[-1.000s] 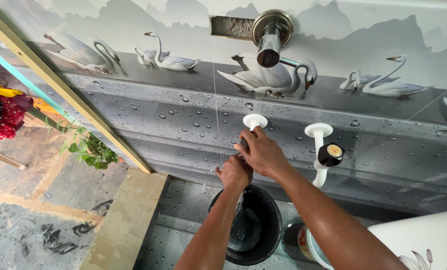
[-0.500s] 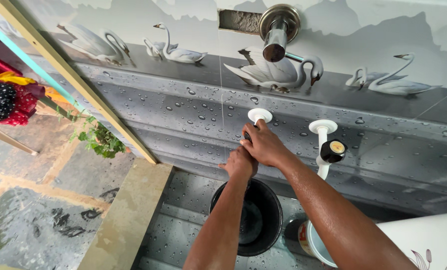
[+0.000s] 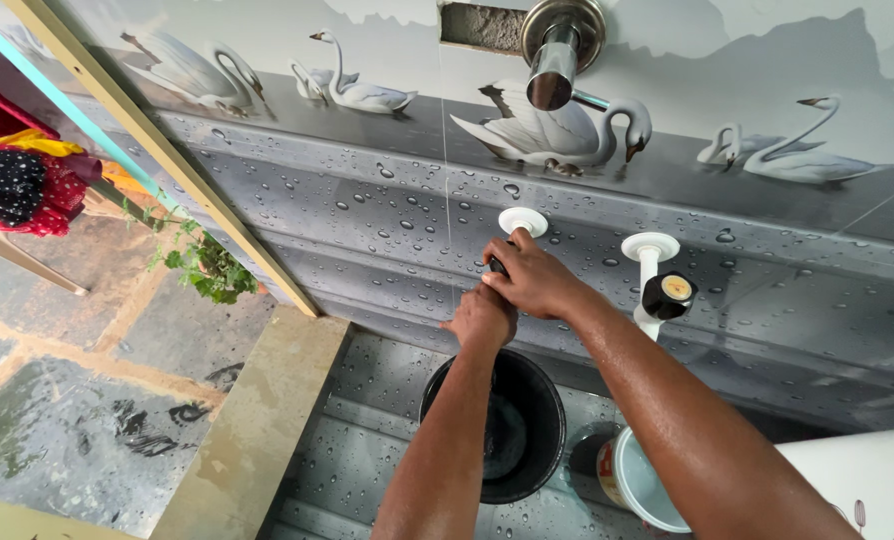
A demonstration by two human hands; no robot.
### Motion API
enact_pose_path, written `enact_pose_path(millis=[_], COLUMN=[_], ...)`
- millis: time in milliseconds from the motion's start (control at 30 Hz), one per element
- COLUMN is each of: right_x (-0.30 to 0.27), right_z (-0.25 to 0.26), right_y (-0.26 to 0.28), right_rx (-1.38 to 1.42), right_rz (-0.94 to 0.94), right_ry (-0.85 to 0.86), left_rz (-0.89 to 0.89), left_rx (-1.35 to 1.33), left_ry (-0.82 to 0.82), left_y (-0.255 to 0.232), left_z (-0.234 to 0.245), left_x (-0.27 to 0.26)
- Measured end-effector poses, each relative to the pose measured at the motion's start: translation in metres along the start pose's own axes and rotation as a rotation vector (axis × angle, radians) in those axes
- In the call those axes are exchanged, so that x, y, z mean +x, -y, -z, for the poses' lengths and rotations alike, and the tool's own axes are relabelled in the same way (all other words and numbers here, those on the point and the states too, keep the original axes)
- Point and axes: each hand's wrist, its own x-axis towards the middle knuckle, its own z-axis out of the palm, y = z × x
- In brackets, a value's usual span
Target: The person washes a black plastic bucket by hand under a tap, scrub it inside and out, and then places a small soap and brush container on a shelf in the bathroom.
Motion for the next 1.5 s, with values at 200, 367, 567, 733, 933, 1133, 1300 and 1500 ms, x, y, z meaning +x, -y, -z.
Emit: enact_pose_path(millis=[200,367,567,733,933,1133,1300,1500], right_x=[0.003,0.008,0.01,0.006,0.005,0.001,-0.008,-0.018], right_z=[0.014,0.021,0.021,0.022,0.019,0.006,-0.006,0.014], right_y=[0.0,0.0,0.002,0.011,0.017,0.03,0.046,0.053], right_rx=[0.037,0.052,-0.104,-0.166,-0.307,-0.386,-0.392,-0.525], right_rz=[-0.03,-0.122,-0.115,-0.178,-0.177,-0.186,-0.246,-0.205], right_ry=[0.177,0.303,0.323,0.337,0.295,0.08,-0.181,-0.246], left_rz=[-0.035,-0.049,-0.033,-0.016,-0.033,-0.047,-0.077,-0.15], left_rx=[0.036,-0.033,-0.032,-0.018,-0.027,-0.038,-0.025,-0.037], left_ry=[0.02,-0.029,-0.001,0.026,0.04,-0.013,-0.06,-0.172], left_y=[-0.002,0.0,0.001,0.0,0.003,0.01,0.014,0.02], left_z=[0.01,0.007,0.008,0.011,0.011,-0.002,-0.013,-0.024], left_x=[-0.011,-0.013,-0.01,-0.01,-0.008,-0.002,0.001,0.005])
